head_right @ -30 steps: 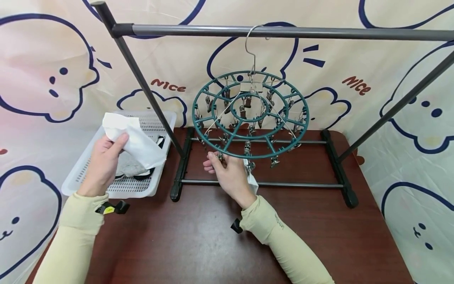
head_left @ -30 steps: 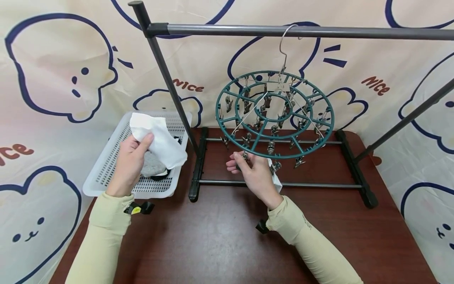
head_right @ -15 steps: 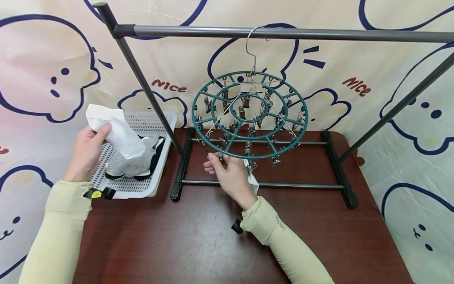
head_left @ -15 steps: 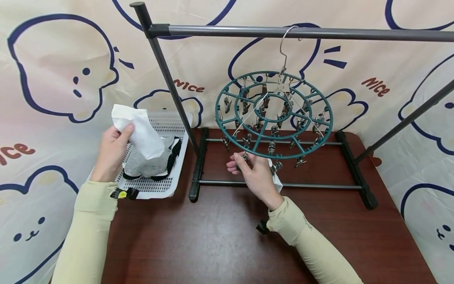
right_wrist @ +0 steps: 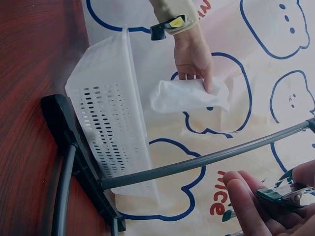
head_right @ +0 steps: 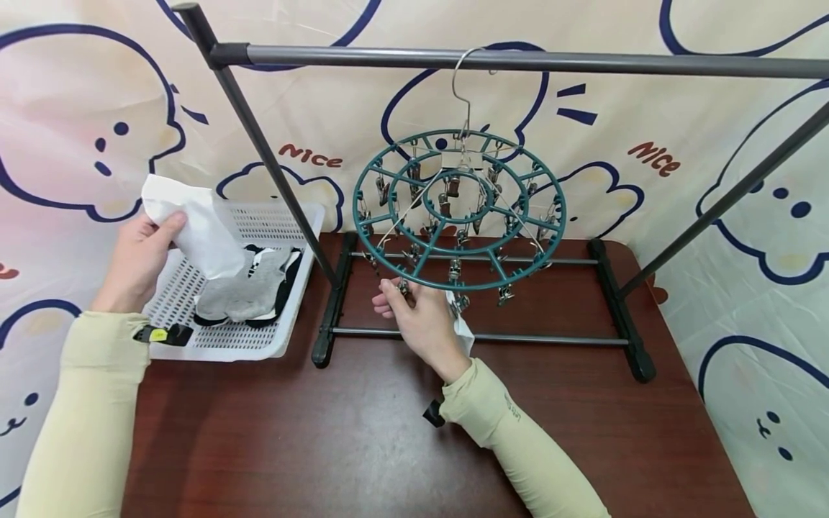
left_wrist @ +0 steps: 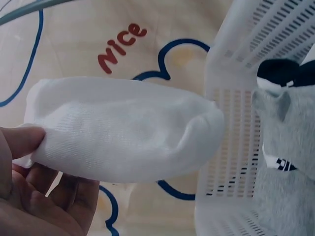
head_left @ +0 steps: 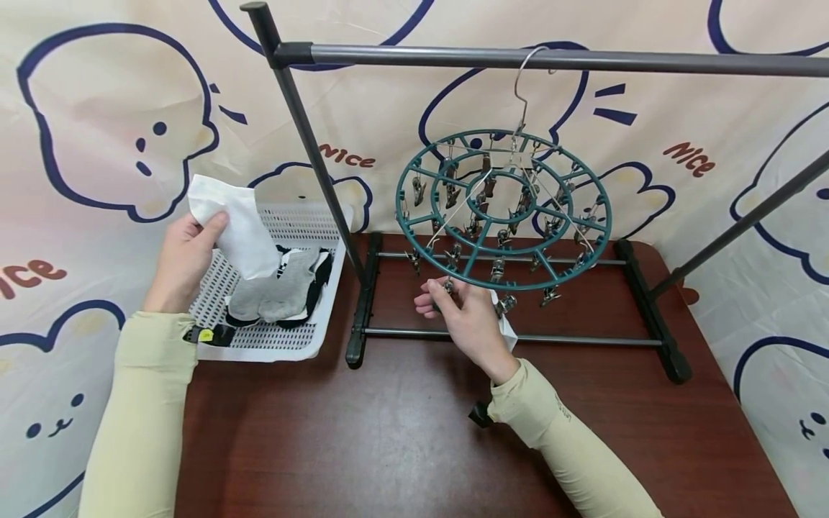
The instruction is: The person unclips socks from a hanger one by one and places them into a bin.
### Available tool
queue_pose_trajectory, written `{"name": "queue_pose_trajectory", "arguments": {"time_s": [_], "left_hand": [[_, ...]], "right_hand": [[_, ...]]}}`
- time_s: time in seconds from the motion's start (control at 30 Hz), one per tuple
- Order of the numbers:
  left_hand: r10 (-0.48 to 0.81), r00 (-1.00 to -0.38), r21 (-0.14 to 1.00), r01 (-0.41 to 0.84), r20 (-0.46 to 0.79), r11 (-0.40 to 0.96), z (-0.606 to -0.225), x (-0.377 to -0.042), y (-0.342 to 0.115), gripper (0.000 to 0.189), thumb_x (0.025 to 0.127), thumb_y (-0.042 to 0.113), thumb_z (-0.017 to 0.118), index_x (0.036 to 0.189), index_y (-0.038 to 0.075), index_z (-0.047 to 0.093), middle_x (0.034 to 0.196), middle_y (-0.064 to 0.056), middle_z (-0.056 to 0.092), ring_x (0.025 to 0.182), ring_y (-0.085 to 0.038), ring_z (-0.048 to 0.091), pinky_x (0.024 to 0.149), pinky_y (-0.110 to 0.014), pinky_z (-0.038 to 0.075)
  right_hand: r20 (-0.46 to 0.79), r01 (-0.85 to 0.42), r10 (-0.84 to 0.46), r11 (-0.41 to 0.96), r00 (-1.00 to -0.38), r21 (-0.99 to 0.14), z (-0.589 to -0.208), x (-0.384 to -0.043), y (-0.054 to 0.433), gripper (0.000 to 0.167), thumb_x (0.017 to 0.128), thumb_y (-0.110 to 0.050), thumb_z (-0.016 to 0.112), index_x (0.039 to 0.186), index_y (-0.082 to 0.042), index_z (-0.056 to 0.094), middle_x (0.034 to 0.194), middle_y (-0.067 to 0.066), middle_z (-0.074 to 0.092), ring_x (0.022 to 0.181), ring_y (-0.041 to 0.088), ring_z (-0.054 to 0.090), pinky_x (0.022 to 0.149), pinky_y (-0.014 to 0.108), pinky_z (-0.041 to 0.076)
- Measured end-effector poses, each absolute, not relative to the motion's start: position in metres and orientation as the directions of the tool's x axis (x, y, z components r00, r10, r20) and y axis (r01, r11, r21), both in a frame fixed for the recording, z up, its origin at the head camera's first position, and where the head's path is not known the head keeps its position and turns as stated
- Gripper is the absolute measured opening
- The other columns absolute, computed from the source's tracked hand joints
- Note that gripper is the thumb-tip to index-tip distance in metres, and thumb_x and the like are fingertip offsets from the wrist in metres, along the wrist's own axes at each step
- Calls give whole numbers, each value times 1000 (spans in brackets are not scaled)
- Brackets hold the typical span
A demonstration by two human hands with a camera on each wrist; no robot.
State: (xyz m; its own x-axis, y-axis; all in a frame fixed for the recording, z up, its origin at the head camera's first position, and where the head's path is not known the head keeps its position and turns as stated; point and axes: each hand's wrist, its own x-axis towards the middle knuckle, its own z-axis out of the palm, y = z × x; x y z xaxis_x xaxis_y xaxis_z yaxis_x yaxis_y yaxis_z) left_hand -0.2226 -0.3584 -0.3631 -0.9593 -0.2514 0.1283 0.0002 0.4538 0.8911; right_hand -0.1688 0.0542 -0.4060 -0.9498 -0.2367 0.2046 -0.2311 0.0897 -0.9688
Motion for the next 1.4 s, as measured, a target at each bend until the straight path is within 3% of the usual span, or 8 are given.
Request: {"name": "queue_pose_trajectory", "arguments": {"time_s": [0.33,0.53,0.67,0.93,1.1,1.2,1.27,1.4], "left_hand": [[-298,-949,883,-54,99,467,-367,-230,-375,59,108,45,49,152,7,50,138,3,58,113,-2,54,92,-24,43],[-347,-936,915,-92,55,392,-366,-240,-385,59,107,44,51,154,9,49,146,0,56,121,-7,55,110,-34,43],[-360,-932,901,-113,50,418,-366,-243,-390,59,107,46,50,155,12,49,155,-6,52,127,-10,54,118,-44,41],[-348,-937,874,-152,21,461,-372,-248,-400,62,107,49,48,156,12,46,159,-10,48,132,-16,52,118,-48,40],[-252,-968,836,-141,-3,530,-373,-252,-408,65,108,50,42,159,9,39,154,-14,47,127,-17,50,118,-53,36],[-154,-988,808,-107,-21,579,-373,-257,-412,67,108,52,39,159,8,37,142,-12,51,117,-15,53,106,-49,46],[-96,-995,796,-88,-38,599,-374,-261,-412,67,108,53,40,157,7,38,129,-5,56,106,-11,57,93,-42,53],[13,-998,748,-39,-63,663,-378,-272,-407,64,107,51,46,151,5,44,102,6,60,83,-7,61,68,-31,56]], "right_hand": [[207,-232,-238,81,-949,-969,-405,-169,55,29,108,-23,57,114,2,68,101,21,76,89,29,77,79,34,63],[202,-227,-242,79,-949,-971,-406,-171,54,30,108,-22,56,116,5,67,102,22,76,90,30,77,79,34,63],[199,-222,-240,75,-950,-972,-406,-171,53,29,108,-21,57,115,5,66,102,22,76,89,29,77,78,34,63],[195,-220,-237,83,-952,-972,-407,-172,53,26,108,-20,57,114,3,67,101,19,76,88,25,77,79,34,63],[192,-218,-242,87,-951,-972,-408,-172,53,26,108,-20,56,114,3,67,101,19,76,89,25,77,79,33,63],[194,-219,-242,82,-951,-972,-408,-172,53,28,108,-20,57,116,5,66,102,20,76,90,25,77,79,34,63],[192,-217,-241,79,-951,-973,-408,-171,54,28,108,-20,57,116,5,66,102,20,76,90,26,77,79,34,63],[185,-211,-243,85,-952,-974,-409,-171,54,28,108,-21,56,115,4,67,102,19,76,89,25,77,79,34,63]]}}
